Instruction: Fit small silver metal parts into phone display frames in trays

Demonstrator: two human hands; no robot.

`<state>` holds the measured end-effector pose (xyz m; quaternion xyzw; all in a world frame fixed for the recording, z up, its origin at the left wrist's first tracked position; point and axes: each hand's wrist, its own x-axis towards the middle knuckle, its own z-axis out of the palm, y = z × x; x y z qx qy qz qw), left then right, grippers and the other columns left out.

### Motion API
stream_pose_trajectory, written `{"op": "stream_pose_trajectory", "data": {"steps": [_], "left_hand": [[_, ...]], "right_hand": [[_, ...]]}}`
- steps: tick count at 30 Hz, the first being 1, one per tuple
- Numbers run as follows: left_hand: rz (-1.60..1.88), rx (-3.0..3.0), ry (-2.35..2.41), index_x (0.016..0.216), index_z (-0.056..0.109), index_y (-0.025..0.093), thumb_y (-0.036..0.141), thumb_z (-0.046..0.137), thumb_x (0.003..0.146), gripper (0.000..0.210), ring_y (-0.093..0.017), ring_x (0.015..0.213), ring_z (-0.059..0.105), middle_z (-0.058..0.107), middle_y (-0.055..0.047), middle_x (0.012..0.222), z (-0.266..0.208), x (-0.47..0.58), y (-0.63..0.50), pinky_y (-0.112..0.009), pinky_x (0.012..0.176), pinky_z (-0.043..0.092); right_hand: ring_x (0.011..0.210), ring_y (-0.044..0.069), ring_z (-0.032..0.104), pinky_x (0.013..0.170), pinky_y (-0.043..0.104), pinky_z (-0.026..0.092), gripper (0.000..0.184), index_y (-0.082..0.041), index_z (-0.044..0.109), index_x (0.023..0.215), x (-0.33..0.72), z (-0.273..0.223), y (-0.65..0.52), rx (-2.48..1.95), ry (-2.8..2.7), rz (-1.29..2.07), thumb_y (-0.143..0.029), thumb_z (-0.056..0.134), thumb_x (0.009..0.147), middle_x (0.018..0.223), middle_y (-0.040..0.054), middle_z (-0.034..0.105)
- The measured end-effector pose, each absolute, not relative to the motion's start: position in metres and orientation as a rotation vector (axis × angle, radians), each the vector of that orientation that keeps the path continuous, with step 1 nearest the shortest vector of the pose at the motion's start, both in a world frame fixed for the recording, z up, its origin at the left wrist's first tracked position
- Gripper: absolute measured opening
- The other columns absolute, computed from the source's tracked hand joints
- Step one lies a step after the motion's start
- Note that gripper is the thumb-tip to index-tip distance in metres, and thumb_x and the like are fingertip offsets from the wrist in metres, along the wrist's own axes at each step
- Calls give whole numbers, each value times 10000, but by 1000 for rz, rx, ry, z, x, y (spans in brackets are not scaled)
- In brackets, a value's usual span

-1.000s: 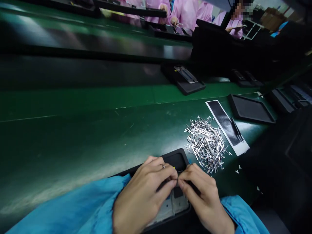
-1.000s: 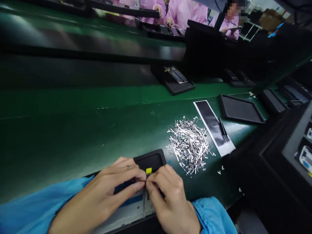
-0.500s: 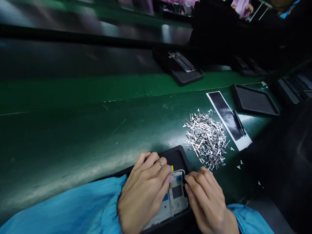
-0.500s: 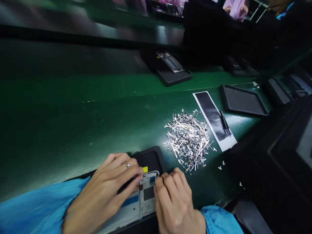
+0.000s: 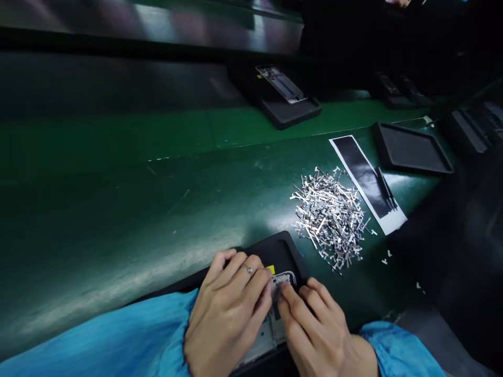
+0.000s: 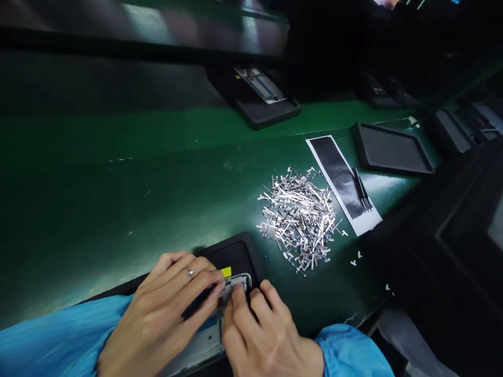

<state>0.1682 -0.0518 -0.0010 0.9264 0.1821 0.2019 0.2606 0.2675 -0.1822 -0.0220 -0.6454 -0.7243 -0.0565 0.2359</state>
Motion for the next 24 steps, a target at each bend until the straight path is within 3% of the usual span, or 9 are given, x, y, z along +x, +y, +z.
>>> {"op": "stream_pose_trajectory", "data": {"steps": [17, 24], "left_hand": [[569, 2569, 509, 644, 546, 149, 86, 356, 812, 261, -151, 610, 494, 552, -17, 626, -4, 168, -52, -351, 673, 376], [456, 2637, 448, 720, 587, 175, 104, 320, 829, 297, -153, 671, 550, 617, -13, 738, 3, 163, -49, -363, 752, 390]], "right_hand": [[805, 220, 547, 813, 388, 365, 318, -51, 596, 908, 272, -16, -183, -1694, -2179, -229, -82, 290, 830, 1082, 172, 574], [837, 221, 547, 831, 397, 361, 280, -23, 587, 915, 270, -18, -185, -1705, -2120, -168, -52, 332, 804, 1138, 205, 529]]}}
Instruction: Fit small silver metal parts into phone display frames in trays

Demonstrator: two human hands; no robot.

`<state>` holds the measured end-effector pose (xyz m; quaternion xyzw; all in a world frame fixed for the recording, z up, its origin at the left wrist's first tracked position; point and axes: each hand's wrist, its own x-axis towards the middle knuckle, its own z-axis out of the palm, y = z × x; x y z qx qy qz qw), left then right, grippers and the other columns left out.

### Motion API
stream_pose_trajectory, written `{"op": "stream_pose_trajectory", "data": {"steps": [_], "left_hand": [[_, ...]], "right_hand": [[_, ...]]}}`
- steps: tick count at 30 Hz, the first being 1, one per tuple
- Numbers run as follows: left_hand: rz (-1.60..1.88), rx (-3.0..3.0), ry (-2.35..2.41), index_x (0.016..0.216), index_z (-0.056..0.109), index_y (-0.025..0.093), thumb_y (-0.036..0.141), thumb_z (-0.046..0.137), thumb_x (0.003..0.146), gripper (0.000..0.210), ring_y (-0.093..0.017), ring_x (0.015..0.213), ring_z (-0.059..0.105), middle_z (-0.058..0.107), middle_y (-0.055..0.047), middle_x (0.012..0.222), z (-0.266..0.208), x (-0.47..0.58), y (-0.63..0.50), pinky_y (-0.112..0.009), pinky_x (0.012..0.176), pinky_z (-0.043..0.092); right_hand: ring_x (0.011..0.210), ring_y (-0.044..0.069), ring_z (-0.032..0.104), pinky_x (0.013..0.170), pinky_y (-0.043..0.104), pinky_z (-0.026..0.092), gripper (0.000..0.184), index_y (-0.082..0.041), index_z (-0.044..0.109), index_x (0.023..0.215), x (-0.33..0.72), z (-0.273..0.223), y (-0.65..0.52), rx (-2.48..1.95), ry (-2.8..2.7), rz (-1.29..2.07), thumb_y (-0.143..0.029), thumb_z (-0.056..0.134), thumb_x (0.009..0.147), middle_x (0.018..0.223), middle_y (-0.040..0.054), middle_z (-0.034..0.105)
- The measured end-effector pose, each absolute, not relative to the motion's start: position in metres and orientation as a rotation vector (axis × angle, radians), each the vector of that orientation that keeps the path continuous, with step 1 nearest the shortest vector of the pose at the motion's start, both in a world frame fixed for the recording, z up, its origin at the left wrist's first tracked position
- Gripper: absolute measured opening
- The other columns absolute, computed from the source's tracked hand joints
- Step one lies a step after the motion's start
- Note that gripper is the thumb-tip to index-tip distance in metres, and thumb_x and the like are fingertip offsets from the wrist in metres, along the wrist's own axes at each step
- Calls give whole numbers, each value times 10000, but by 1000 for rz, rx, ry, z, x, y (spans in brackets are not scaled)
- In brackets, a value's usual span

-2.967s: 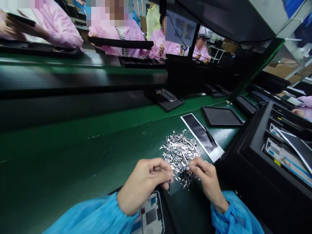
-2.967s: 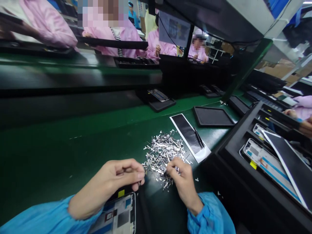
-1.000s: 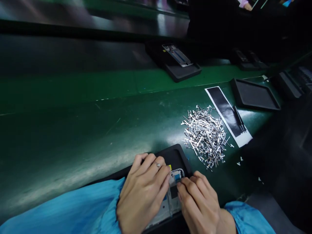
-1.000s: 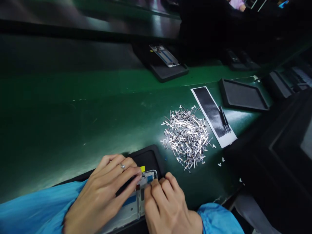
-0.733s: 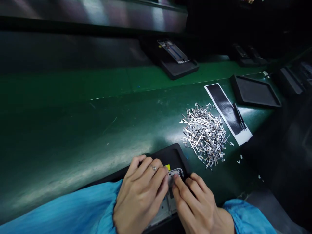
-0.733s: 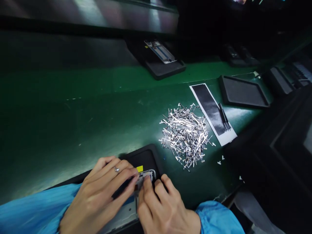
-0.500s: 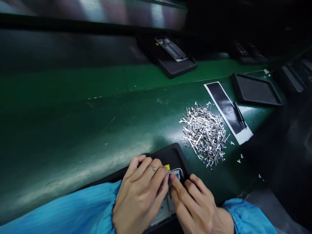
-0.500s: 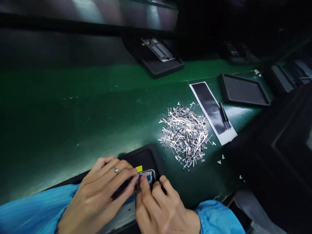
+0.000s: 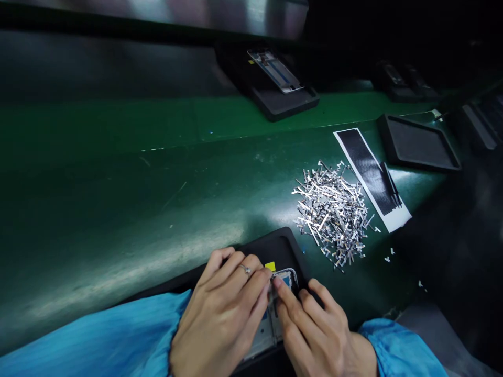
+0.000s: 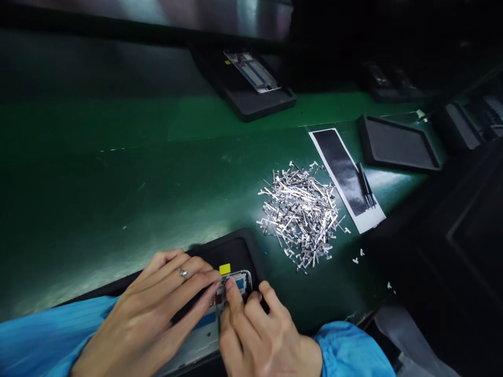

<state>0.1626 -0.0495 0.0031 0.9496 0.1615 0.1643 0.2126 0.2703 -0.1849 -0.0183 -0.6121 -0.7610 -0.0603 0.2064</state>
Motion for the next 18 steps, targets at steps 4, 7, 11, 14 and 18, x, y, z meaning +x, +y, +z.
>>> {"op": "stream_pose_trajectory", "data": {"steps": [4, 7, 11, 14, 18], "left_hand": [[463, 2594, 486, 703, 585, 182, 102, 317, 837, 310, -137, 635, 550, 615, 6, 697, 5, 162, -48, -339, 735, 395], [500, 2574, 494, 699, 577, 177, 100, 320, 838, 302, -135, 637, 550, 614, 5, 696, 4, 164, -50, -343, 745, 396], [537, 2566, 501, 683, 562, 167, 79, 319, 831, 298, -133, 620, 536, 598, 1, 672, 3, 166, -53, -339, 711, 405], [562, 2559, 515, 661, 549, 163, 64, 311, 828, 307, -130, 601, 526, 585, 2, 644, 4, 168, -53, -331, 684, 408], [583, 2557, 522, 648, 541, 167, 63, 298, 830, 321, -127, 585, 517, 580, 8, 628, 6, 167, -52, -325, 670, 410]], "right_hand": [[829, 216, 542, 827, 390, 368, 280, -32, 586, 905, 270, -20, -184, -1703, -2111, -148, -64, 325, 809, 1148, 201, 523], [820, 219, 540, 816, 392, 375, 286, -36, 586, 909, 271, -20, -184, -1693, -2126, -164, -75, 320, 812, 1141, 196, 529], [823, 225, 539, 812, 398, 376, 296, -31, 584, 921, 271, -21, -186, -1697, -2123, -160, -88, 314, 815, 1154, 200, 518], [835, 228, 537, 814, 399, 377, 300, -27, 579, 947, 271, -22, -187, -1693, -2138, -157, -86, 318, 812, 1175, 199, 502], [843, 227, 534, 819, 400, 377, 284, -38, 582, 929, 271, -22, -187, -1698, -2140, -156, -85, 329, 811, 1172, 196, 505]]}}
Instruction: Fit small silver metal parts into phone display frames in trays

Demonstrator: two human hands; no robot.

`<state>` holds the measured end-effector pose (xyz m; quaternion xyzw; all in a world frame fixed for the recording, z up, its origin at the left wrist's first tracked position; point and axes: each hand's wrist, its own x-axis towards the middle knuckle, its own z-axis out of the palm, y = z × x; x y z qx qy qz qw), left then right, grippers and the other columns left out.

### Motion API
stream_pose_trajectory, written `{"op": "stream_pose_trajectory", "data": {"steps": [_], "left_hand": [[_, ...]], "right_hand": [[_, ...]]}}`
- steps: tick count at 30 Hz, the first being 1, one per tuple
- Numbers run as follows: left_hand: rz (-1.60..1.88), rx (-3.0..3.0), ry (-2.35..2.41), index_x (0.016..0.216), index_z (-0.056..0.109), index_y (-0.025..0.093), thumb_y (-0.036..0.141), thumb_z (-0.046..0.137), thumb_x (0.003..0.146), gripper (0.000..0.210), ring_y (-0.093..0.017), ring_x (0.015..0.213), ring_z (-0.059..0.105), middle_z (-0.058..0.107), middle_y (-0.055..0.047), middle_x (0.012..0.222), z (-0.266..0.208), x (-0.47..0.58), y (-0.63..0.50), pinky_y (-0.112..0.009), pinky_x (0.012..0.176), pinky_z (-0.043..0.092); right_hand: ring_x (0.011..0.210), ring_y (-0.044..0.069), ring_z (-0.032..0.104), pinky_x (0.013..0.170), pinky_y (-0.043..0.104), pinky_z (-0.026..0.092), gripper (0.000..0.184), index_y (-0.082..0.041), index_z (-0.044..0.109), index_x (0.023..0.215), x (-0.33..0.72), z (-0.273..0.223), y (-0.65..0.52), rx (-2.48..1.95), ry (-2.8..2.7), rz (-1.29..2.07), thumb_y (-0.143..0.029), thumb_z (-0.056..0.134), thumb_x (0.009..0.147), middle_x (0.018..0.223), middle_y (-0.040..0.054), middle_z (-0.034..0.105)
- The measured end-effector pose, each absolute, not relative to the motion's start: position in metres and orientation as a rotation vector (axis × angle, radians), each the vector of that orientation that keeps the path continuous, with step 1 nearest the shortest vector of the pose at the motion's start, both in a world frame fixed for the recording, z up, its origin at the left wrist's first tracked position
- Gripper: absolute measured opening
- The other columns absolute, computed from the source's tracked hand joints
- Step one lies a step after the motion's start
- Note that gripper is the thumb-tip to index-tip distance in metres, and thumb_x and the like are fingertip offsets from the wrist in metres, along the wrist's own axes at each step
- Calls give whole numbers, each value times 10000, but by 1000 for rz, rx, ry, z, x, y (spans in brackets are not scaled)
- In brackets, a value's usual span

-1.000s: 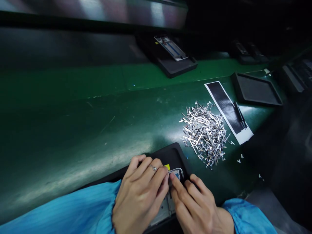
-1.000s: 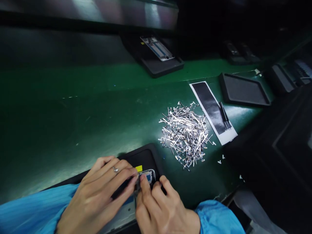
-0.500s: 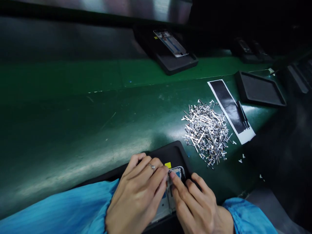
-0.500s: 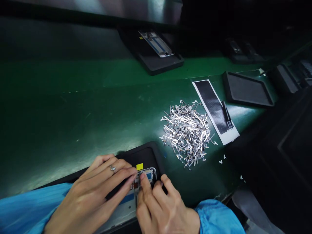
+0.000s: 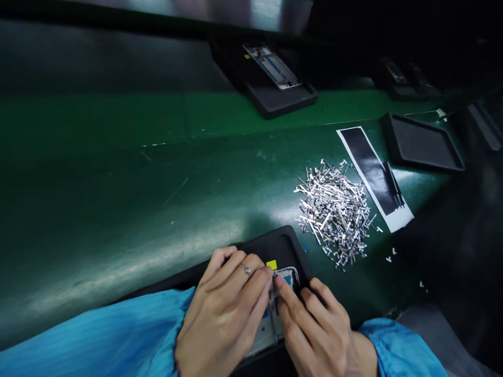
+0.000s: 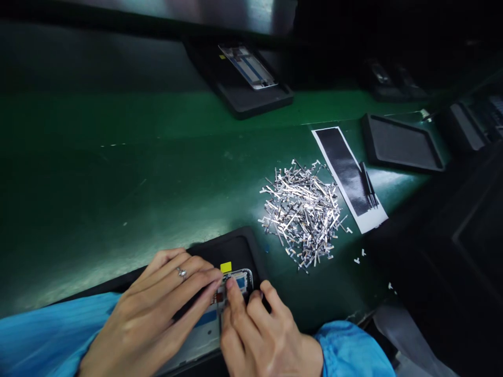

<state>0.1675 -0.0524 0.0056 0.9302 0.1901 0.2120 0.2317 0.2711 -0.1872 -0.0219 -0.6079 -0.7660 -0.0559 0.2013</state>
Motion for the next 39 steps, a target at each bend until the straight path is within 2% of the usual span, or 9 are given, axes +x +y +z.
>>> {"op": "stream_pose_trajectory", "data": {"steps": [8, 14, 26, 34, 39], "left_hand": [[632, 2523, 567, 676, 532, 168, 75, 301, 840, 298, -126, 604, 510, 576, 13, 647, 1, 167, -54, -335, 719, 398], [648, 2542, 544, 664, 533, 159, 67, 311, 830, 293, -125, 593, 526, 583, 6, 635, -1, 167, -56, -323, 695, 416], [605, 2622, 488, 717, 550, 167, 62, 328, 811, 263, -133, 624, 561, 617, -3, 689, 5, 165, -50, -327, 690, 454], [668, 2565, 488, 758, 551, 151, 65, 318, 830, 258, -139, 643, 531, 584, -8, 695, -2, 164, -53, -321, 737, 396], [681, 2528, 462, 810, 533, 165, 59, 282, 842, 274, -139, 697, 513, 573, 1, 759, -7, 161, -55, -315, 775, 363]], "right_hand": [[834, 219, 530, 825, 396, 381, 270, -38, 588, 914, 269, -20, -186, -1714, -2109, -160, -65, 342, 808, 1150, 190, 523], [817, 210, 541, 816, 390, 389, 273, -49, 590, 924, 269, -20, -186, -1714, -2130, -182, -71, 342, 810, 1138, 182, 536], [827, 203, 549, 821, 397, 388, 289, -51, 580, 952, 269, -23, -187, -1719, -2167, -188, -71, 327, 814, 1190, 188, 495], [751, 196, 564, 782, 386, 391, 340, -44, 592, 919, 270, -10, -180, -1747, -2262, -232, -34, 272, 806, 1068, 170, 586], [749, 189, 574, 791, 381, 388, 343, -53, 575, 976, 268, -7, -180, -1782, -2277, -243, -39, 284, 796, 1065, 159, 591]]}}
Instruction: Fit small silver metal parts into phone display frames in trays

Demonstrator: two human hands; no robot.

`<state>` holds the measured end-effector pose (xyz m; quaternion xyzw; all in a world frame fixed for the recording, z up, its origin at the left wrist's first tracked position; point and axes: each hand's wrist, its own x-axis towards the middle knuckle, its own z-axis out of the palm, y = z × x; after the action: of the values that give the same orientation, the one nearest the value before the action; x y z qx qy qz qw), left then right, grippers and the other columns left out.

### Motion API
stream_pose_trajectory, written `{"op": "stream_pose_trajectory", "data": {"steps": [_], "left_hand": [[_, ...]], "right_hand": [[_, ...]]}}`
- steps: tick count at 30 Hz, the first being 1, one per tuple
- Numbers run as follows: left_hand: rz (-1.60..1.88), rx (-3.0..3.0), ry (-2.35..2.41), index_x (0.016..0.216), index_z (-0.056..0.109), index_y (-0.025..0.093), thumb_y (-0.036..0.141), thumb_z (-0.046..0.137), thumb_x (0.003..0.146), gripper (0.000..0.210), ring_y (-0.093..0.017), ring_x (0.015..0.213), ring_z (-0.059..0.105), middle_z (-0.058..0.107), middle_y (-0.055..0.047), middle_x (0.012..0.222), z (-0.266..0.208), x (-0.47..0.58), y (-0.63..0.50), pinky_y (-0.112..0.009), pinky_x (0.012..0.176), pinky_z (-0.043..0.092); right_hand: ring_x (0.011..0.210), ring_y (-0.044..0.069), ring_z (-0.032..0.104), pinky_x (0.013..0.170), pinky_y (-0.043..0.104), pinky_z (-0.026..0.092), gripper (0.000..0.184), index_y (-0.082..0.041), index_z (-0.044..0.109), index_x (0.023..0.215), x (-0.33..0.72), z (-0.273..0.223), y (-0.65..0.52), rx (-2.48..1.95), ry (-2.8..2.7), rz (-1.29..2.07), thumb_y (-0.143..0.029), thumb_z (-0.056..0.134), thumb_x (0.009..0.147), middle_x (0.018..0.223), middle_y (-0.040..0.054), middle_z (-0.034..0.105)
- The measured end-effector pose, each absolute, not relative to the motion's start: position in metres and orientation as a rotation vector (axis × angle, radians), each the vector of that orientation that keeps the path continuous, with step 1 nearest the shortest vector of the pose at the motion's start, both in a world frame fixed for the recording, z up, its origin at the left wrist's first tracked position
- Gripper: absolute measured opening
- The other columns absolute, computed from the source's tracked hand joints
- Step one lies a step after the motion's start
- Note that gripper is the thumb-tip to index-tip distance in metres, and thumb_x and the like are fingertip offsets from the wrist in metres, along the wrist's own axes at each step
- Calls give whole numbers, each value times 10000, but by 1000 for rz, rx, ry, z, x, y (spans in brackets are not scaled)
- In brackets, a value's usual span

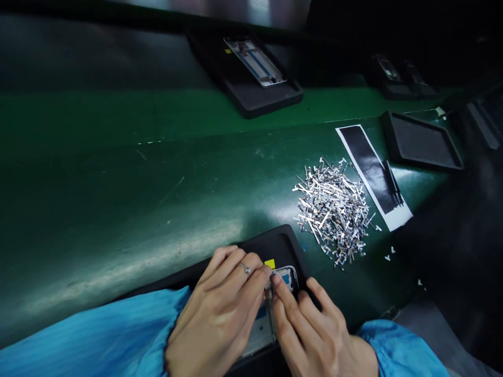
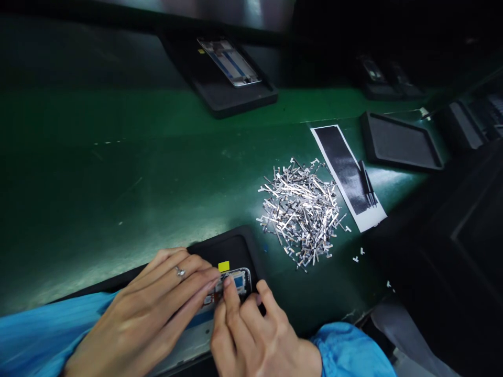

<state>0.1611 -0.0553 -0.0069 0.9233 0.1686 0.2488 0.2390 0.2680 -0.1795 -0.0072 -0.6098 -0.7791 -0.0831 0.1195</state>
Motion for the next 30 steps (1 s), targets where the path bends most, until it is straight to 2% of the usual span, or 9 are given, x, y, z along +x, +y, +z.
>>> {"op": "stream_pose_trajectory", "data": {"steps": [10, 15, 19, 24, 30], "left_hand": [[681, 2531, 459, 781, 546, 145, 43, 306, 809, 263, -158, 713, 480, 550, -24, 758, -12, 160, -55, -323, 764, 368], [616, 2537, 454, 757, 550, 144, 39, 301, 805, 273, -159, 699, 463, 538, -24, 750, -11, 161, -55, -321, 749, 360], [640, 2566, 438, 757, 553, 130, 36, 294, 809, 281, -164, 721, 461, 538, -35, 758, -13, 160, -56, -314, 776, 354], [574, 2701, 445, 796, 568, 128, 48, 240, 827, 339, -189, 789, 475, 554, -63, 824, -12, 160, -59, -336, 826, 320], [519, 2943, 460, 754, 585, 138, 21, 133, 826, 473, -199, 691, 483, 569, -58, 712, -7, 158, -60, -365, 753, 334]], "right_hand": [[717, 195, 576, 774, 377, 378, 362, -57, 595, 921, 267, 2, -173, -1765, -2367, -329, -26, 255, 801, 999, 152, 622], [710, 198, 565, 822, 403, 357, 353, -31, 580, 954, 268, -1, -175, -1747, -2382, -279, -46, 263, 800, 1051, 188, 588], [705, 191, 560, 807, 398, 365, 365, -40, 582, 959, 270, -5, -177, -1740, -2352, -227, -49, 251, 804, 1066, 180, 583], [708, 180, 559, 832, 390, 353, 367, -55, 580, 956, 271, -3, -175, -1776, -2312, -202, -54, 238, 823, 1051, 162, 596], [735, 170, 556, 838, 387, 373, 350, -53, 575, 956, 264, -9, -175, -1763, -2268, -213, -57, 247, 834, 1076, 169, 575]]}}
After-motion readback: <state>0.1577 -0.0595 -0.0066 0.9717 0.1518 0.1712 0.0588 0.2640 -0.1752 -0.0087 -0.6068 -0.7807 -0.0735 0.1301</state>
